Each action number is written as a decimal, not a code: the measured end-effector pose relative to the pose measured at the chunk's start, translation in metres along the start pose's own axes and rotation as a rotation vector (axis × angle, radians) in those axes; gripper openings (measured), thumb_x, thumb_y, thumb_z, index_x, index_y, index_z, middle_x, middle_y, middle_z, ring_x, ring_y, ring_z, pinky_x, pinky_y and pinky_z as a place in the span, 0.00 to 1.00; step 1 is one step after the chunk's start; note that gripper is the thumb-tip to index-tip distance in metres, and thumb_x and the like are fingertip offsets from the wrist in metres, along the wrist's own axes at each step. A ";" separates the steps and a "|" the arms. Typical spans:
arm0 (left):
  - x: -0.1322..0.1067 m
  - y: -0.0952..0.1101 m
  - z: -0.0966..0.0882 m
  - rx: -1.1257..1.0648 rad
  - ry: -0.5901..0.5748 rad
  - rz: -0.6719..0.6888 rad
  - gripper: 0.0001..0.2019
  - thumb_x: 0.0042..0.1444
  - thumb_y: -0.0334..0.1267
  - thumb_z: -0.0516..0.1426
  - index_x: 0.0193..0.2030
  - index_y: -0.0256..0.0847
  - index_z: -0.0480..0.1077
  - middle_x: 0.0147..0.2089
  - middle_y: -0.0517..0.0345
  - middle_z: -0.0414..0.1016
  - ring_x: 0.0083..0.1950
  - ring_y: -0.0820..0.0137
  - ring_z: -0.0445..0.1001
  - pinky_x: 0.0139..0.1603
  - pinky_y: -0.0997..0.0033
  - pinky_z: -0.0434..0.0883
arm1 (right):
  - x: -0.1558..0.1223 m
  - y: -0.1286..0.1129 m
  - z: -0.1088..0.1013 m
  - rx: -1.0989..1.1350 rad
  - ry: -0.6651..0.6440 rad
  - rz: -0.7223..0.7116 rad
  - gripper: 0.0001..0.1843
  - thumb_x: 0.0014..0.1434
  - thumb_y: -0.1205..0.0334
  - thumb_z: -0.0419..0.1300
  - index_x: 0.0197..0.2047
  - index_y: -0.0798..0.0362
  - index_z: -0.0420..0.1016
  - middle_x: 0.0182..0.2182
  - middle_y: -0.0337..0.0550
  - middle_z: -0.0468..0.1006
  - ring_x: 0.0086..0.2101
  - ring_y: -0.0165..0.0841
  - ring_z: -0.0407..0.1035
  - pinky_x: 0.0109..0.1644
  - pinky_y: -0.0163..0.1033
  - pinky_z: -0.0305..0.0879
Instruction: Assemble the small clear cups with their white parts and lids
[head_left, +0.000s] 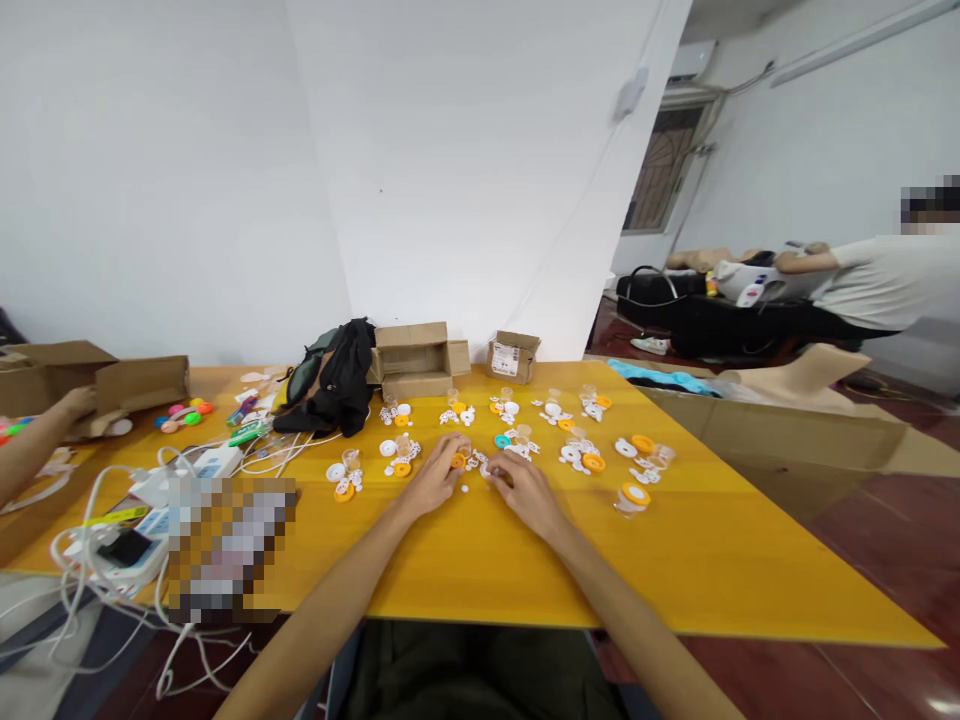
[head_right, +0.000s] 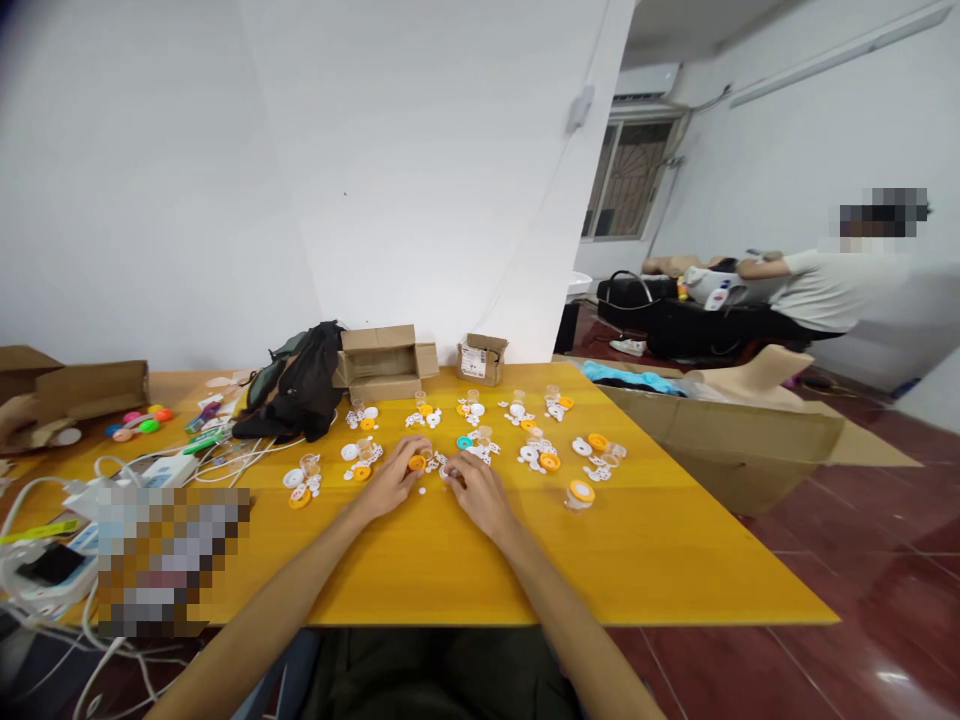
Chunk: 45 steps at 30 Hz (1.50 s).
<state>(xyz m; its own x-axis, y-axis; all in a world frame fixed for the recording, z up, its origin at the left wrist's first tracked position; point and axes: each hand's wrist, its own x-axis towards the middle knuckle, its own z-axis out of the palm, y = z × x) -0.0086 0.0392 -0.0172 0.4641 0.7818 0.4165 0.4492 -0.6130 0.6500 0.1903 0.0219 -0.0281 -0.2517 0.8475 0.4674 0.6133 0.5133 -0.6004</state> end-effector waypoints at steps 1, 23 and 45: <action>0.000 0.000 0.000 -0.002 0.004 -0.003 0.27 0.55 0.21 0.50 0.60 0.48 0.63 0.62 0.52 0.65 0.67 0.65 0.63 0.69 0.60 0.60 | 0.000 0.000 0.000 -0.003 0.003 -0.004 0.08 0.57 0.70 0.55 0.33 0.48 0.73 0.35 0.40 0.78 0.34 0.35 0.73 0.40 0.39 0.69; 0.000 0.003 0.000 -0.014 0.070 -0.030 0.23 0.56 0.25 0.55 0.57 0.47 0.65 0.56 0.52 0.68 0.60 0.62 0.68 0.64 0.60 0.65 | 0.001 -0.008 0.002 -0.031 -0.001 -0.066 0.09 0.61 0.67 0.55 0.38 0.47 0.76 0.43 0.44 0.77 0.46 0.39 0.72 0.52 0.46 0.68; 0.008 0.000 0.006 0.011 0.091 -0.067 0.25 0.53 0.23 0.55 0.57 0.47 0.66 0.54 0.53 0.68 0.57 0.62 0.71 0.61 0.60 0.68 | 0.018 0.004 0.006 -0.147 -0.040 -0.057 0.13 0.62 0.71 0.52 0.37 0.49 0.77 0.37 0.44 0.78 0.40 0.37 0.74 0.46 0.41 0.70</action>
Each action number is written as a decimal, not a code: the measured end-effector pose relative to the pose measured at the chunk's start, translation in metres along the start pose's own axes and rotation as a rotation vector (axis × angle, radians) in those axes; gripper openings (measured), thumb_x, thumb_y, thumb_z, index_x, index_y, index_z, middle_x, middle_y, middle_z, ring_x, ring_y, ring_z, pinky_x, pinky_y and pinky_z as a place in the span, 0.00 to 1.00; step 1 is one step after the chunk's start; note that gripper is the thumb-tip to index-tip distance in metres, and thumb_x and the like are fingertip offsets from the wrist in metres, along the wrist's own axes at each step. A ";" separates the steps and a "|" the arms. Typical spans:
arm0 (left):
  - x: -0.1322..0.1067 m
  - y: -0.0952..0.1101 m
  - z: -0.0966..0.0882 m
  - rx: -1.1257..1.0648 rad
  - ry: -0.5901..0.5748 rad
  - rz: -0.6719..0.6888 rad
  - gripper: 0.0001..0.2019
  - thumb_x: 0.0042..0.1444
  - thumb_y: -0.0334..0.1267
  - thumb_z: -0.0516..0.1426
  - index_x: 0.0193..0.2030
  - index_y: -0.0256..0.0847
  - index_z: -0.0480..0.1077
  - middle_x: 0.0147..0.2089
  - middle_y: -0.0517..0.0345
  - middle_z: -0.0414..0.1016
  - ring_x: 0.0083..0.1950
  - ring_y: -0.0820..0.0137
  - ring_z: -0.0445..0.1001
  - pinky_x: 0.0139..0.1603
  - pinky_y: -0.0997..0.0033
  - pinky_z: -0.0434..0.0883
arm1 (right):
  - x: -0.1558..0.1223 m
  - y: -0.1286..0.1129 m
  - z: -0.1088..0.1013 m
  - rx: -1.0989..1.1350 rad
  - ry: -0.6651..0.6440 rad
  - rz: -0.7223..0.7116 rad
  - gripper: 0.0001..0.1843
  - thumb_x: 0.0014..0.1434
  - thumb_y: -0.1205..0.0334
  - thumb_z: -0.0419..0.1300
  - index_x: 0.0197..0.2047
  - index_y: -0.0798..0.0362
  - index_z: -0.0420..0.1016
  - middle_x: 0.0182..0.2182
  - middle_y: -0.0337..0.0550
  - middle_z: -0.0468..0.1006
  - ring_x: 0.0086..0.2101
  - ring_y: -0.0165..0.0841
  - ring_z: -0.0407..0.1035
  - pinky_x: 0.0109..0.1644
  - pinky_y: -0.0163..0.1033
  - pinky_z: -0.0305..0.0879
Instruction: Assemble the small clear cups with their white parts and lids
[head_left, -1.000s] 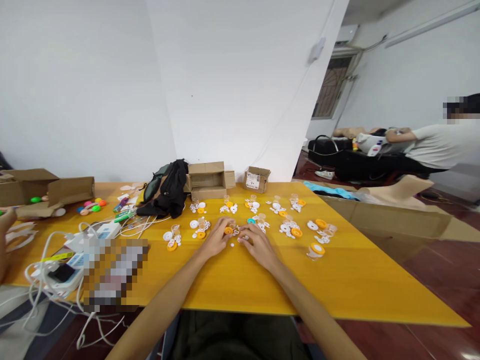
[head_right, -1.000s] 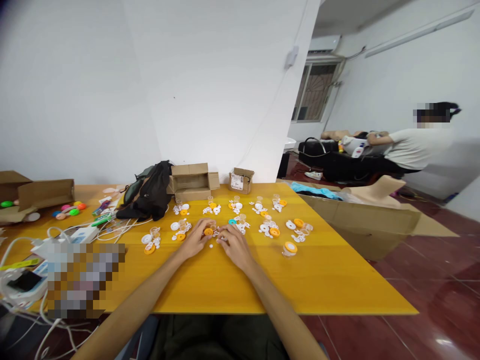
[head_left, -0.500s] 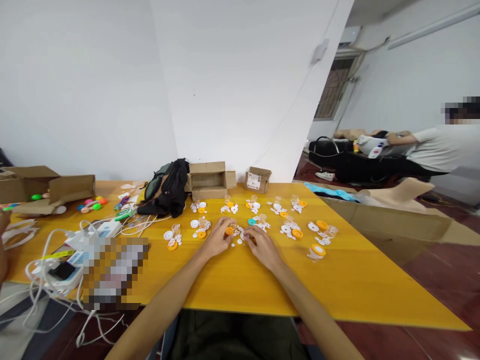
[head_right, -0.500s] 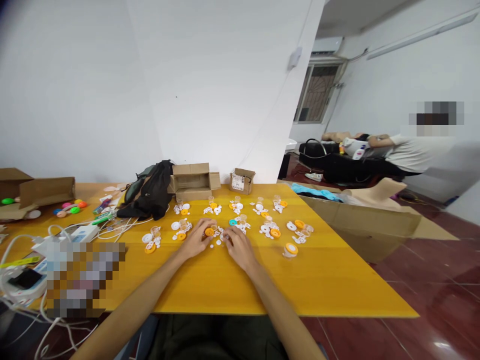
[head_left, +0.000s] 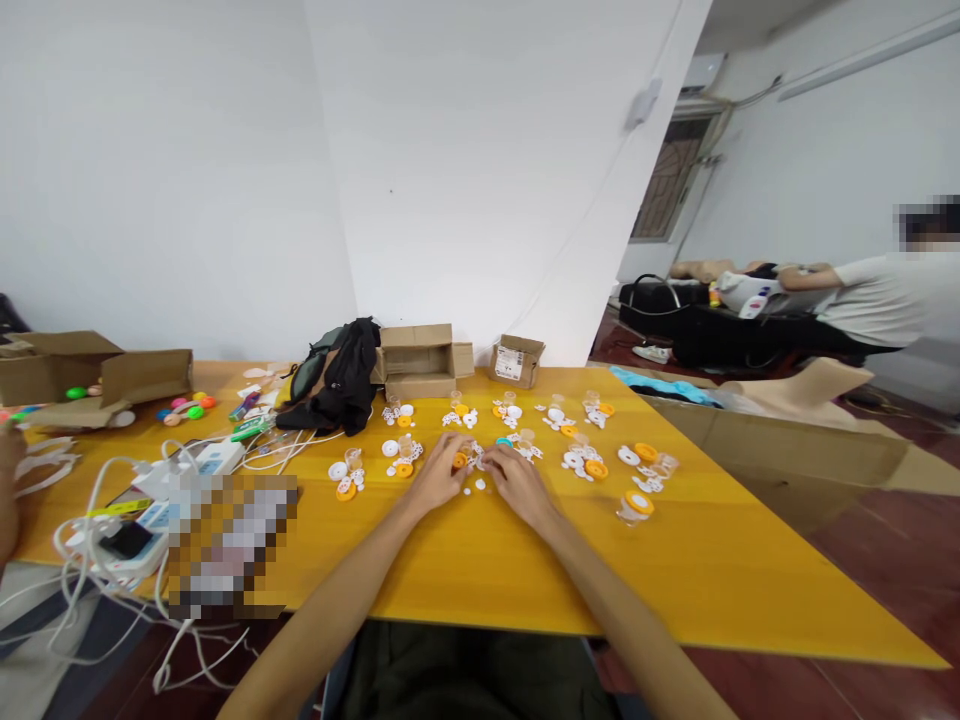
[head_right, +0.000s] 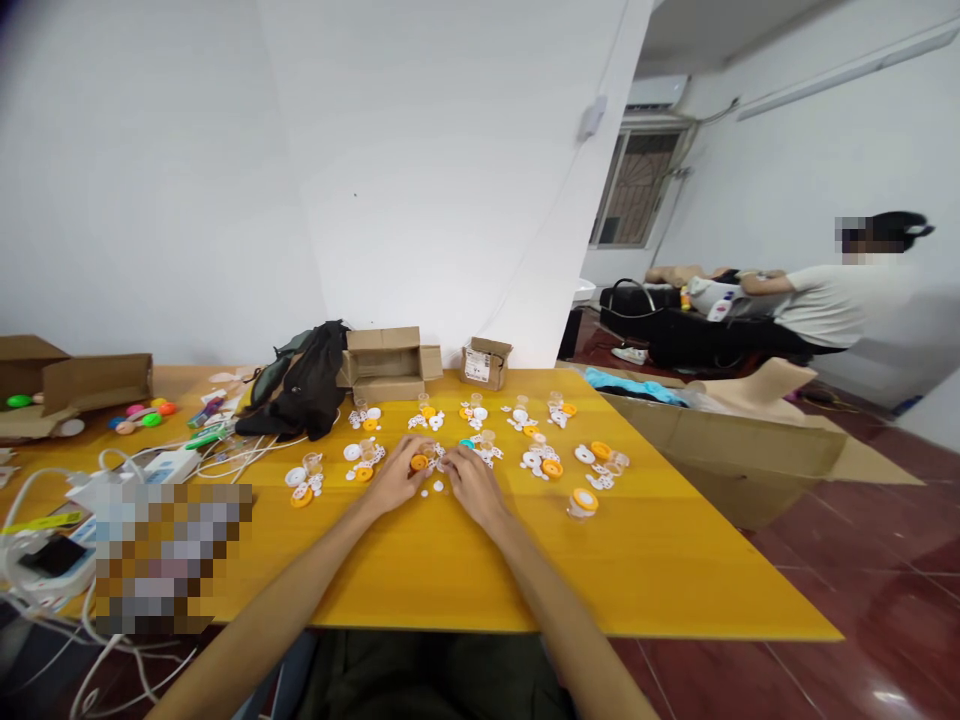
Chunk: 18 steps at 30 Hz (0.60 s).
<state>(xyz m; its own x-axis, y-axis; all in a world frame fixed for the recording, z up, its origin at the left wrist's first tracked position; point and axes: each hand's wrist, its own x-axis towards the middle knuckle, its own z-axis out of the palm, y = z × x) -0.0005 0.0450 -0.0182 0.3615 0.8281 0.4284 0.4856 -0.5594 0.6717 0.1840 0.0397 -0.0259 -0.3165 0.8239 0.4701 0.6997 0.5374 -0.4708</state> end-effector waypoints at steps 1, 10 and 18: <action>0.000 0.000 0.000 -0.001 0.000 0.004 0.26 0.51 0.21 0.55 0.57 0.47 0.66 0.55 0.53 0.69 0.57 0.62 0.71 0.61 0.60 0.68 | -0.002 0.000 0.000 0.007 0.009 -0.007 0.14 0.63 0.71 0.52 0.38 0.49 0.78 0.38 0.44 0.79 0.41 0.37 0.74 0.47 0.41 0.71; -0.002 0.001 -0.001 0.043 0.030 0.014 0.27 0.53 0.19 0.51 0.57 0.48 0.66 0.55 0.53 0.69 0.59 0.62 0.69 0.63 0.58 0.67 | -0.012 0.006 0.011 -0.109 0.012 -0.068 0.27 0.56 0.80 0.50 0.50 0.46 0.77 0.51 0.46 0.77 0.50 0.38 0.72 0.56 0.45 0.68; -0.002 -0.005 0.000 0.049 0.018 0.042 0.25 0.57 0.21 0.51 0.57 0.50 0.68 0.57 0.53 0.67 0.62 0.63 0.67 0.65 0.59 0.65 | -0.011 0.006 0.011 -0.179 -0.030 -0.110 0.32 0.52 0.83 0.47 0.52 0.47 0.76 0.51 0.46 0.77 0.50 0.37 0.72 0.57 0.45 0.68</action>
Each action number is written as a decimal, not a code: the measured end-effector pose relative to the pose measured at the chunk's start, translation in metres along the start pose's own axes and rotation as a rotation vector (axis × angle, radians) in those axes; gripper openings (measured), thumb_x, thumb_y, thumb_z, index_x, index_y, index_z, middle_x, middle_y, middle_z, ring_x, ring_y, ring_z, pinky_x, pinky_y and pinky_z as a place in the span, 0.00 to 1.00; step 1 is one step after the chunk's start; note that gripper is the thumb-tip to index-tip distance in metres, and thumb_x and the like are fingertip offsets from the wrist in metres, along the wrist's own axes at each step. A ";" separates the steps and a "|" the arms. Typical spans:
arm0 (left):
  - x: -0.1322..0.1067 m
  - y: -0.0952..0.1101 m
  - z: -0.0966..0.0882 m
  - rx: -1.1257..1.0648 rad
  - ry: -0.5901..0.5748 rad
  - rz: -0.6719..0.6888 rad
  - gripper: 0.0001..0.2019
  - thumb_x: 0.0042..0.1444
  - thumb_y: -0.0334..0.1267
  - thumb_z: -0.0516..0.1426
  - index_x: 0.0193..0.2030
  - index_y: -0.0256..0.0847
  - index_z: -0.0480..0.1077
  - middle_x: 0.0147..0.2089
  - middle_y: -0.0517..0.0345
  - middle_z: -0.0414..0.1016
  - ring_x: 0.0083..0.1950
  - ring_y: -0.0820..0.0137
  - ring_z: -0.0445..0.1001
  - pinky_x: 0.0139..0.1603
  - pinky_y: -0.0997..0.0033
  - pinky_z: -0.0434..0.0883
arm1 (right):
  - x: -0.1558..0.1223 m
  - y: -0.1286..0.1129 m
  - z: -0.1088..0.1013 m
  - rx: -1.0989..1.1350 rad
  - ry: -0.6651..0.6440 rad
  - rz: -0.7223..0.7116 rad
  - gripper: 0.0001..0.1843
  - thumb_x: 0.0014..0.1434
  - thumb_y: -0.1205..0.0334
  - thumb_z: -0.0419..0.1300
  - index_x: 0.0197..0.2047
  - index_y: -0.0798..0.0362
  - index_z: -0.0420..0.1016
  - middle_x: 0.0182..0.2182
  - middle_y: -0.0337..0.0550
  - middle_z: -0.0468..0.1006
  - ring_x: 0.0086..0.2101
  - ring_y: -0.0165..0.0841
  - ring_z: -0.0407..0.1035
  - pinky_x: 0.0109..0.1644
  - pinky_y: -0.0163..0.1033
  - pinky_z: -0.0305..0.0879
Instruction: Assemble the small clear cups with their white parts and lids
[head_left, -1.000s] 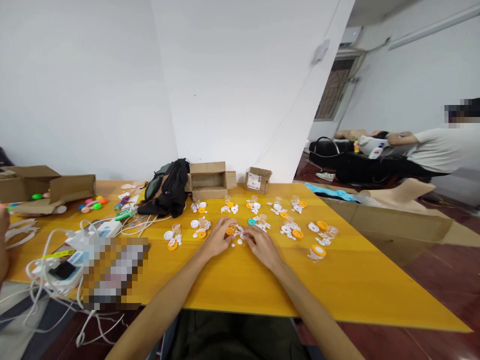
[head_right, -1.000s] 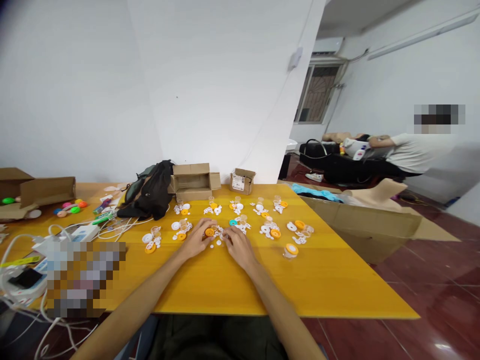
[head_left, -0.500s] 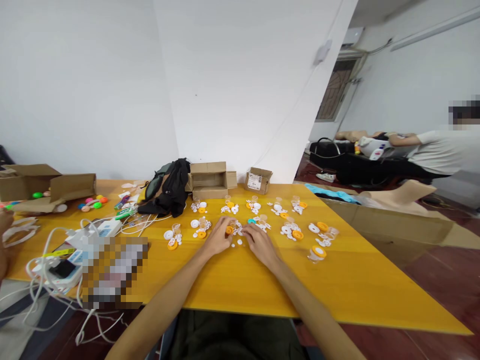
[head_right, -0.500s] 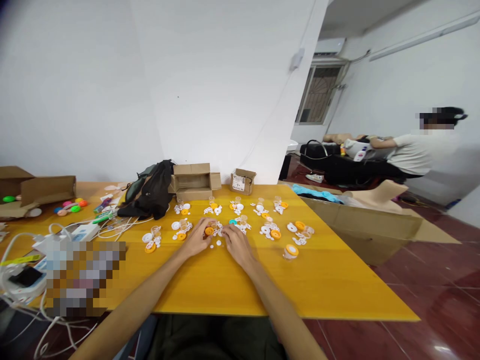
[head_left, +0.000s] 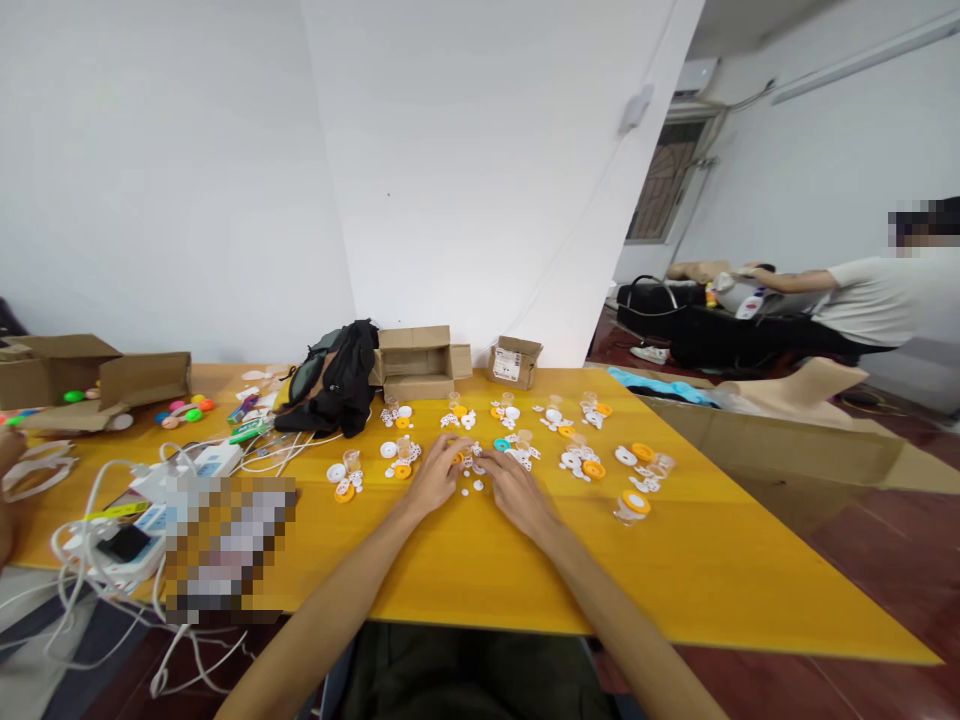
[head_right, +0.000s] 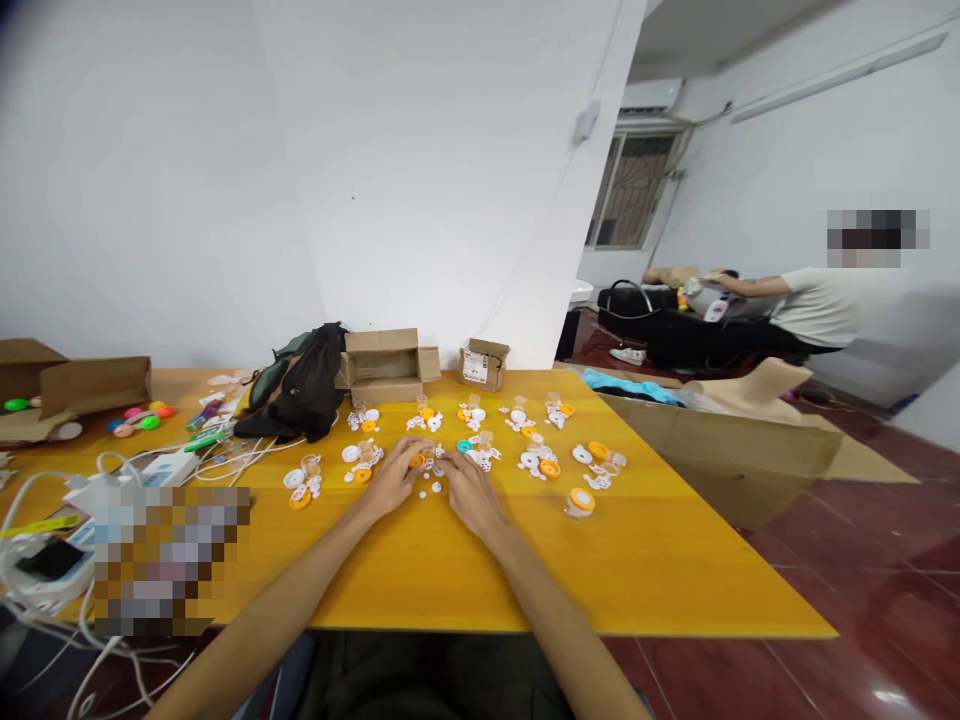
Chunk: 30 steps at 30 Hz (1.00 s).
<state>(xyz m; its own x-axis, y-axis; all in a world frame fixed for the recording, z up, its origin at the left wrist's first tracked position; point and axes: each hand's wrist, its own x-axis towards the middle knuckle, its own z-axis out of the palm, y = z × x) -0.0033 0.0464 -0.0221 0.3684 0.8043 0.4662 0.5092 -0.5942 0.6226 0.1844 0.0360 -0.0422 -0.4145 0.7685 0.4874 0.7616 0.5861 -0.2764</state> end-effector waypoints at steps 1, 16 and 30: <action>0.000 0.000 0.000 0.004 0.002 -0.004 0.25 0.57 0.22 0.51 0.57 0.49 0.68 0.57 0.53 0.67 0.62 0.62 0.67 0.65 0.58 0.65 | 0.000 0.000 0.000 -0.003 0.000 -0.006 0.32 0.52 0.83 0.48 0.52 0.47 0.76 0.51 0.46 0.77 0.50 0.37 0.71 0.57 0.45 0.67; 0.002 -0.004 -0.001 -0.113 0.053 -0.043 0.28 0.47 0.18 0.50 0.53 0.45 0.69 0.57 0.52 0.68 0.63 0.62 0.65 0.67 0.57 0.61 | 0.004 -0.004 0.001 -0.097 -0.073 -0.028 0.40 0.50 0.85 0.47 0.60 0.45 0.71 0.57 0.44 0.73 0.53 0.40 0.67 0.59 0.47 0.65; 0.006 -0.016 0.002 -0.547 0.064 -0.231 0.31 0.41 0.19 0.48 0.52 0.47 0.69 0.61 0.60 0.70 0.67 0.66 0.63 0.69 0.60 0.57 | 0.005 -0.013 -0.006 -0.112 -0.076 -0.033 0.38 0.53 0.85 0.48 0.59 0.43 0.71 0.55 0.45 0.73 0.53 0.40 0.67 0.56 0.44 0.65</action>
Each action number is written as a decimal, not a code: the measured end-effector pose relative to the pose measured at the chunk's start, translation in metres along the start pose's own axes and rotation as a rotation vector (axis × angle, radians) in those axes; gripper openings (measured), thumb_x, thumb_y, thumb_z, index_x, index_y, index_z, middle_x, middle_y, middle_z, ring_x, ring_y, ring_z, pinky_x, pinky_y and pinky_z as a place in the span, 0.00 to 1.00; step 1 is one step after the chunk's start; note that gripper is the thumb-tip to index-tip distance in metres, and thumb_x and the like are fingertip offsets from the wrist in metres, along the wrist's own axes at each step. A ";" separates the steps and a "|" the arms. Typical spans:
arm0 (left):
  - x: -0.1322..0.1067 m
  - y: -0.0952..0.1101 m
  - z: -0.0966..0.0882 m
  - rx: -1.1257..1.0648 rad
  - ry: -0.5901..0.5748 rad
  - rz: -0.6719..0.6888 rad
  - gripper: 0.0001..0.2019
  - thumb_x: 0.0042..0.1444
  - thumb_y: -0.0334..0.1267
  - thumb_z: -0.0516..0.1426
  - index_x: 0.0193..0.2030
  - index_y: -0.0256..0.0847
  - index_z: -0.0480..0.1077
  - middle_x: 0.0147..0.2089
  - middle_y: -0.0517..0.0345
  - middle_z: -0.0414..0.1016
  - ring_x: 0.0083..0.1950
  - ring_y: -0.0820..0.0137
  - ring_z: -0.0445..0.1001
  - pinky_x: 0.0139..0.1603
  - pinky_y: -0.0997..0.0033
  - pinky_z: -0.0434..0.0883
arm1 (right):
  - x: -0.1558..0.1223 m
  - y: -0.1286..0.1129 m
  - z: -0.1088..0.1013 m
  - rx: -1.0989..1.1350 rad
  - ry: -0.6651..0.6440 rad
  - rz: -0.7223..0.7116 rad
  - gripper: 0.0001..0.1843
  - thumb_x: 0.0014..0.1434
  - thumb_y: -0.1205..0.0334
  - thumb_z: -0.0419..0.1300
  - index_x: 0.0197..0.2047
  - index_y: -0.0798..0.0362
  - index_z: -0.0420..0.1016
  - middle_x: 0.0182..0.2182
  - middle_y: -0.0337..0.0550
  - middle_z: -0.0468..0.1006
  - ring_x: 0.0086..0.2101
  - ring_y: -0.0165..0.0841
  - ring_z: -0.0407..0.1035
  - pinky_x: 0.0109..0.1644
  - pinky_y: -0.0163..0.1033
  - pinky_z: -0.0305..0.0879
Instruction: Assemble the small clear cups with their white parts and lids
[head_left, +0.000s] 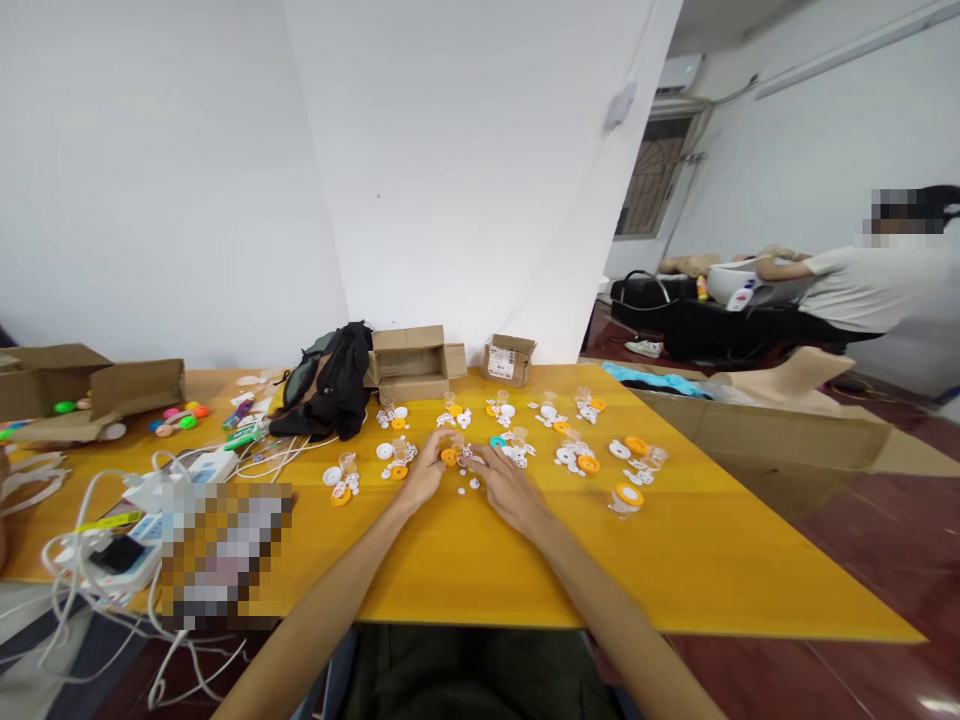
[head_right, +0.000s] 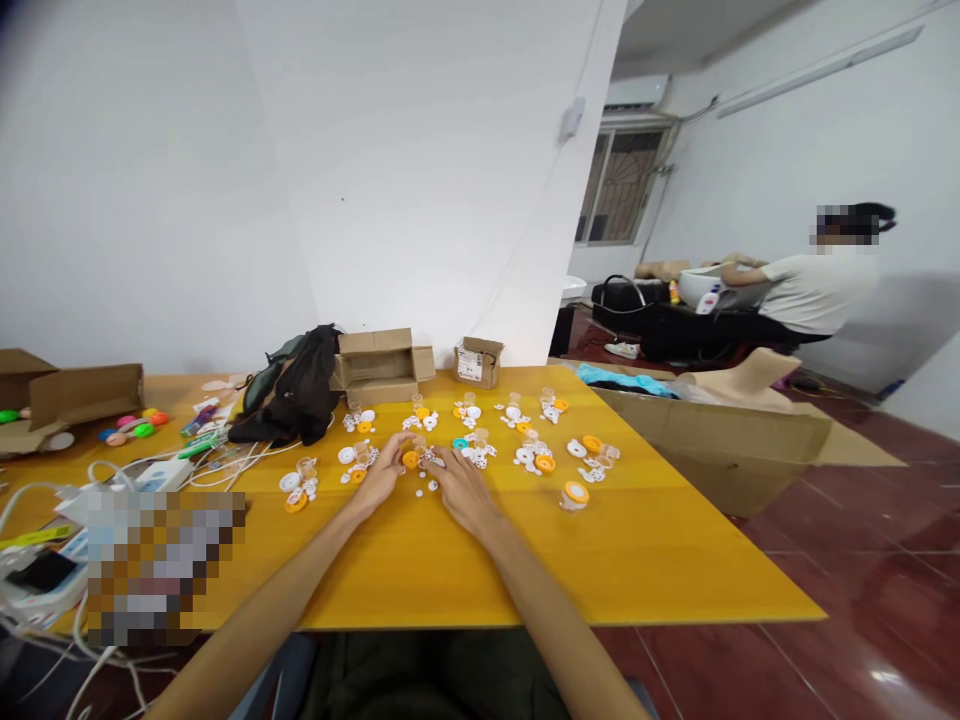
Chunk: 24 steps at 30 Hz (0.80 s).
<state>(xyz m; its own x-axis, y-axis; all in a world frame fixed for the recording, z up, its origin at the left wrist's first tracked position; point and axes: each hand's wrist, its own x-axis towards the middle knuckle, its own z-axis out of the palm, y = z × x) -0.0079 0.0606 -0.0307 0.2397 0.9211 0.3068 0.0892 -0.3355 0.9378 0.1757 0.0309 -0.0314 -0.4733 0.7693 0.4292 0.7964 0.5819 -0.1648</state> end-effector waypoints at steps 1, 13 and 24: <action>0.000 -0.001 0.000 0.007 -0.006 0.010 0.32 0.40 0.18 0.48 0.52 0.47 0.68 0.60 0.60 0.70 0.67 0.66 0.63 0.69 0.60 0.57 | 0.000 0.000 0.000 0.006 0.009 0.005 0.38 0.52 0.85 0.48 0.59 0.43 0.71 0.55 0.46 0.73 0.53 0.40 0.67 0.56 0.45 0.65; -0.007 -0.004 -0.003 0.163 -0.043 0.095 0.37 0.38 0.17 0.47 0.56 0.48 0.65 0.61 0.55 0.68 0.66 0.63 0.64 0.68 0.54 0.60 | -0.012 -0.001 -0.010 0.232 0.223 -0.062 0.14 0.65 0.69 0.50 0.46 0.48 0.75 0.43 0.46 0.77 0.44 0.38 0.72 0.50 0.44 0.71; -0.017 0.015 0.000 0.566 0.003 0.237 0.22 0.47 0.18 0.49 0.43 0.44 0.71 0.62 0.54 0.66 0.68 0.63 0.61 0.68 0.55 0.62 | -0.011 0.000 -0.007 0.249 0.234 -0.105 0.13 0.65 0.70 0.51 0.39 0.48 0.75 0.40 0.46 0.78 0.42 0.37 0.73 0.47 0.43 0.72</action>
<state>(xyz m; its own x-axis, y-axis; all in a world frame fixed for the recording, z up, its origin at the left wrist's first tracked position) -0.0107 0.0397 -0.0220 0.3136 0.8087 0.4976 0.5333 -0.5836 0.6124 0.1833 0.0204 -0.0299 -0.4255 0.6372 0.6426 0.6182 0.7232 -0.3079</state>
